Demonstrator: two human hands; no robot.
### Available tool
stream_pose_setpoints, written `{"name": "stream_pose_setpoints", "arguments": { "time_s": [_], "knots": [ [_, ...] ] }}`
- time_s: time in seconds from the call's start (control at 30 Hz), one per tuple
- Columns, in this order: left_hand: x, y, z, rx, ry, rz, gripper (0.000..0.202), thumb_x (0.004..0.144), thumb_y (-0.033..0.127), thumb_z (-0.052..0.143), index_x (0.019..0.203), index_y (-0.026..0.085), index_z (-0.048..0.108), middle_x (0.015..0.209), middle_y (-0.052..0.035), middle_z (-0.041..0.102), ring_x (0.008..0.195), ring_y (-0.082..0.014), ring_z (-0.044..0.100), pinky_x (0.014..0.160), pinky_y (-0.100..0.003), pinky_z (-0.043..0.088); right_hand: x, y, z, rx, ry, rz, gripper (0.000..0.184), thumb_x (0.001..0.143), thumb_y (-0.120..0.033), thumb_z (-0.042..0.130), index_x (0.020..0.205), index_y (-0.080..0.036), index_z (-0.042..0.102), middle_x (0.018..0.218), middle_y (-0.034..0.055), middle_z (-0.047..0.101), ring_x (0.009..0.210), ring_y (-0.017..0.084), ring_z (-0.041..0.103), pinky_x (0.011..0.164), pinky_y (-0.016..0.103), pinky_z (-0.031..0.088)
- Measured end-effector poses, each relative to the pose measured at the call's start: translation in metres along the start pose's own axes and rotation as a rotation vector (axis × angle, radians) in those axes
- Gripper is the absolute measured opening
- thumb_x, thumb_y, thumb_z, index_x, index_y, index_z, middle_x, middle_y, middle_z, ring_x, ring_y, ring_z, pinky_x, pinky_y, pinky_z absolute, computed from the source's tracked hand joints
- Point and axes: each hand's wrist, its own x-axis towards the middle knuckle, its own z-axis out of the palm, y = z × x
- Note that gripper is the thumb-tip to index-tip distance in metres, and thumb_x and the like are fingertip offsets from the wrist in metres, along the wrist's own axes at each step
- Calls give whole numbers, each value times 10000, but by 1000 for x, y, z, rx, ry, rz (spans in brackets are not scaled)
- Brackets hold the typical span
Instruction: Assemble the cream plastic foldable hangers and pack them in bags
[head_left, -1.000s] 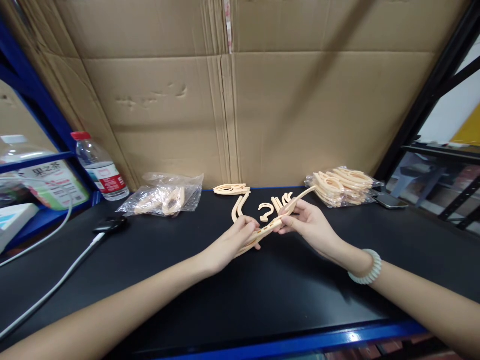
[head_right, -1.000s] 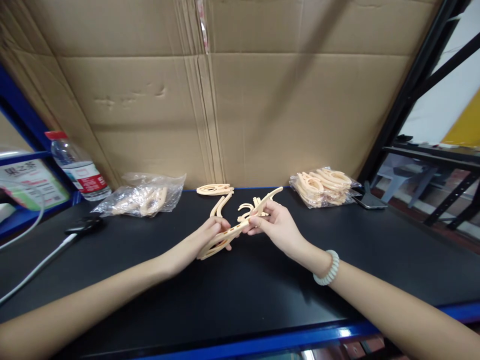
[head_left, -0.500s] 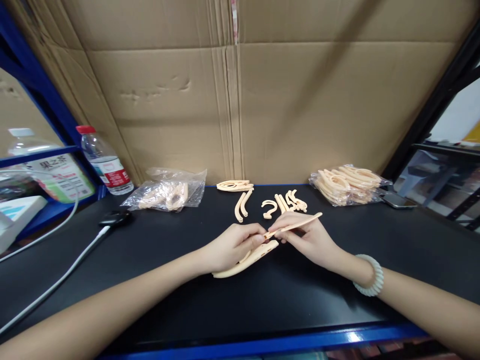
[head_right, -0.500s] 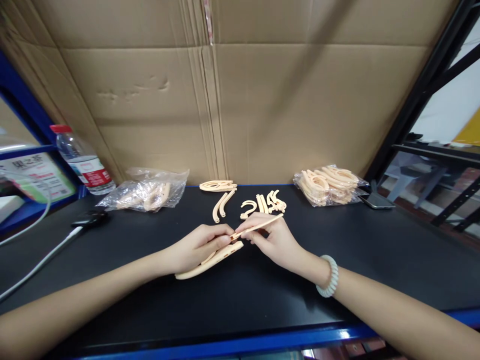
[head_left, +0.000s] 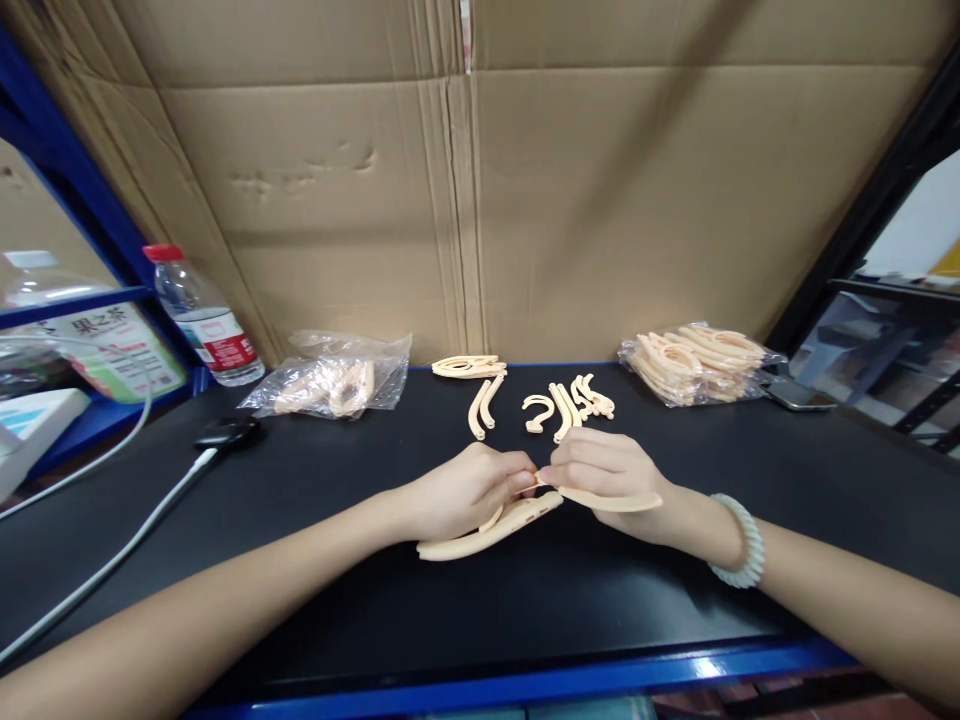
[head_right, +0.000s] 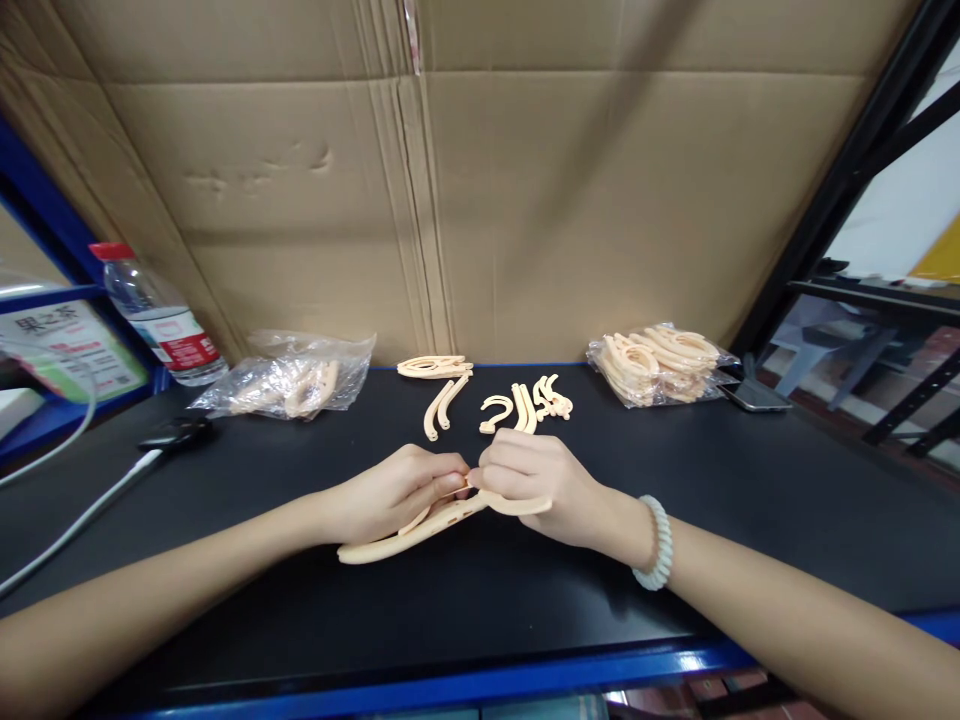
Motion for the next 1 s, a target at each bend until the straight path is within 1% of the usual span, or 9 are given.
{"name": "stream_pose_setpoints", "arguments": {
  "time_s": [0.1,0.17,0.27,0.33,0.43,0.53,0.63,0.83,1.0],
  "knots": [
    [1,-3,2,-73,16,-9,388,988,377,340,761,163,570,602,20,501,549,-110,459,562,-214,367,7,-8,-4,5,-14,-65,274,933,-157,445,807,-235,675,718,49,642,686,185,587,601,337,505],
    [2,-6,3,-213,54,-46,389,981,414,352,780,159,566,622,12,533,542,-109,485,561,-216,389,11,-10,-9,67,87,-26,261,932,-172,448,825,-244,674,744,50,660,712,192,614,624,349,522],
    [6,-14,3,-593,112,-169,331,947,441,439,875,145,568,656,-12,595,489,-109,528,503,-216,411,10,6,-20,104,324,270,215,931,-205,450,869,-233,654,834,64,669,785,200,630,709,370,527],
    [9,-19,2,-856,170,-230,274,907,402,537,918,131,577,689,-41,639,497,-115,567,508,-215,439,4,29,-29,100,371,517,154,915,-250,488,896,-202,633,866,75,659,747,192,613,666,348,517],
    [11,-24,-1,-1132,287,-255,217,887,320,588,958,115,602,833,-106,700,622,-151,645,645,-261,517,-12,71,-39,250,260,775,152,869,-270,517,899,-163,621,830,68,658,564,142,554,537,302,491],
    [11,-27,-4,-1269,362,-317,152,900,240,568,981,121,613,962,-141,712,748,-195,687,781,-335,543,-28,98,-38,292,132,920,426,814,-166,529,1237,-117,521,653,-5,605,513,138,547,516,277,478],
    [10,-29,-6,-1328,414,-396,151,899,160,551,1033,139,616,1037,-132,706,829,-204,700,862,-362,535,-35,108,-30,176,54,958,543,809,-118,503,1346,-70,437,658,8,630,594,160,615,582,280,503],
    [12,-31,-6,-1345,404,-452,206,900,151,543,1089,151,624,1016,-109,707,905,-213,695,889,-366,524,-30,107,-16,47,-18,878,418,861,-147,455,1267,-110,547,729,32,670,621,153,620,630,278,503],
    [13,-30,-6,-1347,417,-448,194,907,152,538,1073,147,638,950,-97,711,903,-203,691,891,-351,523,-30,108,-10,-60,-56,821,389,867,-135,434,1222,-105,589,690,33,647,638,165,599,662,285,479]
  ]
}}
